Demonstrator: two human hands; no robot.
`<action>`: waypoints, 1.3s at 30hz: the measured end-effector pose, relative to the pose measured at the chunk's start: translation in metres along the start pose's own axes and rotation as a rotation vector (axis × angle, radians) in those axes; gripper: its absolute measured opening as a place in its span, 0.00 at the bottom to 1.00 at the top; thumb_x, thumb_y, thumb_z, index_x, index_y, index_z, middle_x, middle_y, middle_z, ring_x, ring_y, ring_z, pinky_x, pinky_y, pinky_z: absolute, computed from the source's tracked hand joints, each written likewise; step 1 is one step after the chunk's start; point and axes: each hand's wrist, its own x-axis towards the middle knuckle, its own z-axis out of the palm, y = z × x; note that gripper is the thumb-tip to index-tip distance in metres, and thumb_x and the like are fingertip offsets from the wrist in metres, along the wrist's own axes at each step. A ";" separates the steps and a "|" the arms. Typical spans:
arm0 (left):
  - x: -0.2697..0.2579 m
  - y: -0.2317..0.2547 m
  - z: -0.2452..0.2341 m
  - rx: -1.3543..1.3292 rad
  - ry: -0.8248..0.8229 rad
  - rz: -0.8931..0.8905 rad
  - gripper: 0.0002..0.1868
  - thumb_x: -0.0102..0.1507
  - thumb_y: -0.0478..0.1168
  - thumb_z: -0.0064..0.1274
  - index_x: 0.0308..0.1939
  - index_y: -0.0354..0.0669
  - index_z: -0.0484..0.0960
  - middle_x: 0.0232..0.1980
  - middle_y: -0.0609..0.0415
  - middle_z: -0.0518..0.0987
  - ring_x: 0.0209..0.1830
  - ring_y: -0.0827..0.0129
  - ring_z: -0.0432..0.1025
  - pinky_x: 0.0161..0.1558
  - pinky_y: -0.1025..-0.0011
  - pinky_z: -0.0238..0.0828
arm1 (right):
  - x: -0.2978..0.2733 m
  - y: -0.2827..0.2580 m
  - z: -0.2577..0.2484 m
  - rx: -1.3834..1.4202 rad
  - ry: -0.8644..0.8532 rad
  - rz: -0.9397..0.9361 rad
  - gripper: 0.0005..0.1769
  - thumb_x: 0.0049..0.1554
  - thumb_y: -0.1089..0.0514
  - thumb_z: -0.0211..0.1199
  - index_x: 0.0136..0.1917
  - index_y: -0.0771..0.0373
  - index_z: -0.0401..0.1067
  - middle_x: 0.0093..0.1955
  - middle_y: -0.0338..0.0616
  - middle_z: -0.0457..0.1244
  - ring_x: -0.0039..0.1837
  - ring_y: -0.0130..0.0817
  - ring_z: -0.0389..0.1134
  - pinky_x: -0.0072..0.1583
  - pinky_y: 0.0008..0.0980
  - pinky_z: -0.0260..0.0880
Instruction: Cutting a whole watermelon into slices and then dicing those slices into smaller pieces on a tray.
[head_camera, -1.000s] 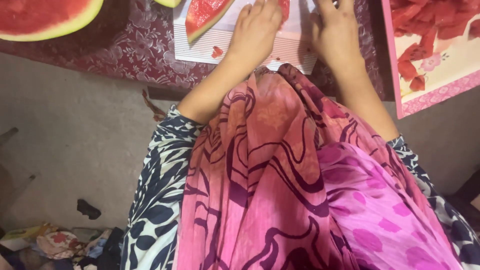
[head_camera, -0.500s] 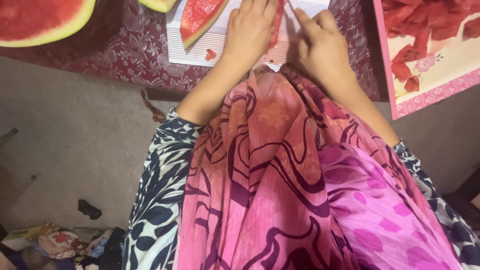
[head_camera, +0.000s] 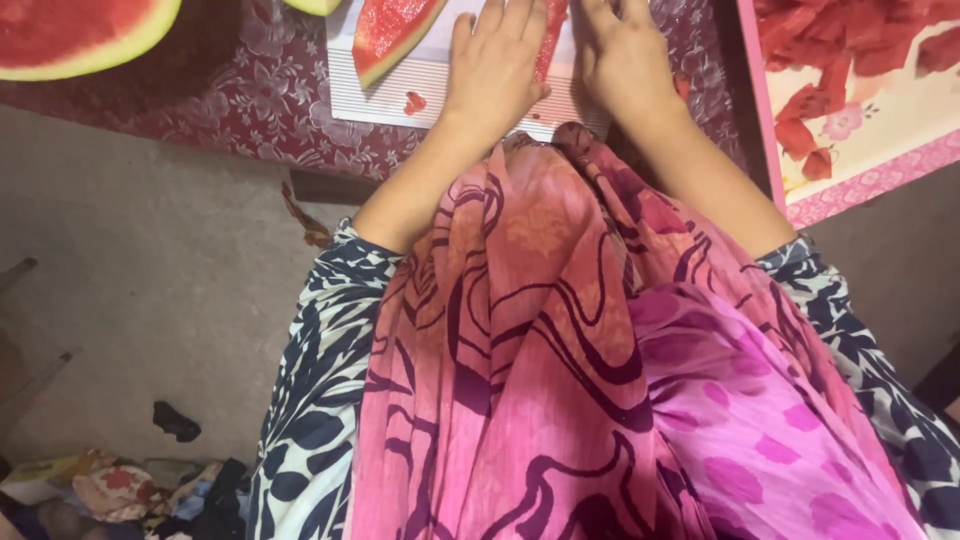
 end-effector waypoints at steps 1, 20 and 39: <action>-0.001 0.000 0.002 0.000 0.000 0.001 0.45 0.46 0.50 0.73 0.63 0.38 0.73 0.60 0.48 0.72 0.62 0.54 0.66 0.56 0.50 0.62 | -0.003 0.000 0.000 -0.001 0.000 0.001 0.27 0.63 0.67 0.64 0.75 0.61 0.69 0.61 0.59 0.61 0.54 0.58 0.67 0.54 0.48 0.73; -0.026 -0.020 0.044 -0.042 0.176 0.030 0.34 0.58 0.47 0.69 0.62 0.33 0.75 0.66 0.44 0.71 0.69 0.50 0.63 0.60 0.54 0.63 | -0.013 -0.033 -0.004 0.108 0.003 0.001 0.32 0.61 0.72 0.60 0.77 0.61 0.64 0.60 0.59 0.58 0.57 0.55 0.67 0.58 0.47 0.73; -0.019 -0.024 0.037 -0.168 0.199 0.020 0.18 0.60 0.43 0.65 0.47 0.38 0.78 0.58 0.46 0.74 0.62 0.52 0.67 0.54 0.54 0.65 | -0.020 -0.034 0.003 0.081 -0.161 0.065 0.33 0.61 0.69 0.60 0.79 0.65 0.63 0.54 0.61 0.59 0.49 0.57 0.66 0.52 0.49 0.72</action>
